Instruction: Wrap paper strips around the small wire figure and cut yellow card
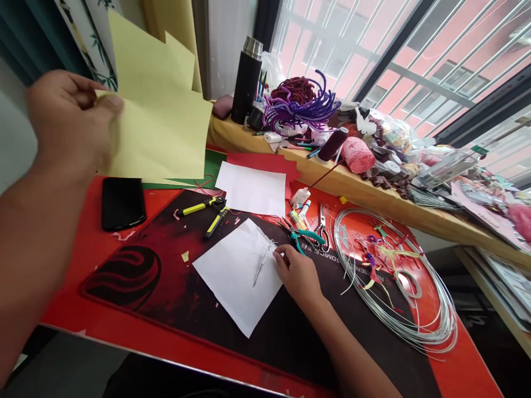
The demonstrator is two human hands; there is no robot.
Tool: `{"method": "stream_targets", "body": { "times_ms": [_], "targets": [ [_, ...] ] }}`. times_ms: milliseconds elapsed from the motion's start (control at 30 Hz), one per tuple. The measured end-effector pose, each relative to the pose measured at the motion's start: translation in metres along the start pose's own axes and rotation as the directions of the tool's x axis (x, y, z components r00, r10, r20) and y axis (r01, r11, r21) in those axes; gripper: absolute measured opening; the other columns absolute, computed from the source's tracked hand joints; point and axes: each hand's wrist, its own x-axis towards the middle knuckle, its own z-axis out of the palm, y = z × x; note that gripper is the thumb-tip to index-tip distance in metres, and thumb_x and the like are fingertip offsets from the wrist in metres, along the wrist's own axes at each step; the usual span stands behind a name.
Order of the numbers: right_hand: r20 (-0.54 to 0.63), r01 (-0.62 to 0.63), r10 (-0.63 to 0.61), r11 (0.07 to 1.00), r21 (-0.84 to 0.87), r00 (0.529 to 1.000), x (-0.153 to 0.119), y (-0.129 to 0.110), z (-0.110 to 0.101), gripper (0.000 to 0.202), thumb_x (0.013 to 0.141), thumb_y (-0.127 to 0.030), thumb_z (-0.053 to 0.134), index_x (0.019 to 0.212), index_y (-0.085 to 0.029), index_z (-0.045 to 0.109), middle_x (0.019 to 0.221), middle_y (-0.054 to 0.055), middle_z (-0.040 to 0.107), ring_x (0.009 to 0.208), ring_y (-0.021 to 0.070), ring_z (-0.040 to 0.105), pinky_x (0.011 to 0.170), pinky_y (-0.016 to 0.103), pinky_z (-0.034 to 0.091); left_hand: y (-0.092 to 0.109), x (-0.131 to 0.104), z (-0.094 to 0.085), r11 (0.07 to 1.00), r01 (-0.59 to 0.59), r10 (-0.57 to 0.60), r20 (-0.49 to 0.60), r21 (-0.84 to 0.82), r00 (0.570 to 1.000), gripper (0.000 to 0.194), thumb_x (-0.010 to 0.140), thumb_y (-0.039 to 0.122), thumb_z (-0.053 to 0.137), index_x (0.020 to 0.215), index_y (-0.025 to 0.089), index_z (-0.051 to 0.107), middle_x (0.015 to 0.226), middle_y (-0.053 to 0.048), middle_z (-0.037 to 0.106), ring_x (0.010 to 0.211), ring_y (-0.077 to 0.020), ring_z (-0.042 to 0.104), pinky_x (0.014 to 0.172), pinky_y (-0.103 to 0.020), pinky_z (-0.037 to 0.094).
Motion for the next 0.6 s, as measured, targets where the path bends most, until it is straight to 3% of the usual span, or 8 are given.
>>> {"method": "stream_targets", "body": {
  "times_ms": [100,200,267,400,600],
  "targets": [
    [0.015,0.041,-0.041,0.998,-0.041,0.999,0.023,-0.012,-0.007,0.018,0.104,-0.029,0.058,0.105,-0.023,0.075,0.08,0.003,0.078,0.068,0.0219,0.071,0.063,0.029,0.039,-0.008,-0.004,-0.005,0.954,0.075,-0.062,0.054,-0.29,0.997,0.038,0.066,0.029,0.076,0.101,0.014,0.067,0.09,0.001,0.071,0.099,-0.0244,0.076,0.106,-0.063,0.057],
    [0.013,0.058,-0.057,0.993,-0.099,0.998,0.052,-0.025,-0.009,0.016,0.106,-0.027,0.059,0.104,-0.023,0.074,0.082,0.004,0.08,0.07,0.0225,0.071,0.064,0.029,0.038,-0.014,-0.017,-0.008,0.872,0.169,-0.11,0.154,-0.459,0.982,0.043,0.056,0.034,0.078,0.093,0.017,0.064,0.09,0.001,0.068,0.103,-0.0297,0.076,0.105,-0.068,0.056],
    [0.029,0.058,-0.054,0.99,-0.126,0.998,0.072,-0.033,-0.007,0.016,0.107,-0.028,0.059,0.106,-0.023,0.075,0.084,0.004,0.081,0.073,0.0229,0.072,0.065,0.029,0.038,-0.017,-0.028,-0.008,0.866,0.244,-0.147,0.244,-0.436,0.959,0.044,0.058,0.038,0.08,0.093,0.019,0.063,0.093,0.001,0.07,0.106,-0.0296,0.076,0.103,-0.066,0.057],
    [0.067,0.052,-0.038,0.976,-0.211,0.997,0.106,-0.044,0.001,0.017,0.109,-0.029,0.059,0.11,-0.023,0.075,0.09,0.006,0.084,0.078,0.0244,0.075,0.065,0.03,0.038,-0.02,-0.046,-0.005,0.82,0.378,-0.251,0.324,-0.429,0.912,0.031,0.065,0.032,0.078,0.092,0.021,0.065,0.096,0.0,0.072,0.102,-0.0268,0.077,0.103,-0.056,0.062],
    [0.11,0.056,-0.028,0.965,-0.258,0.994,0.133,-0.049,0.007,0.017,0.108,-0.029,0.06,0.11,-0.024,0.076,0.088,0.007,0.083,0.077,0.0254,0.073,0.064,0.03,0.033,-0.026,-0.053,0.001,0.753,0.497,-0.363,0.359,-0.431,0.86,0.018,0.07,0.021,0.078,0.085,0.023,0.068,0.092,0.0,0.074,0.1,-0.025,0.077,0.105,-0.051,0.063]
  ]
}}
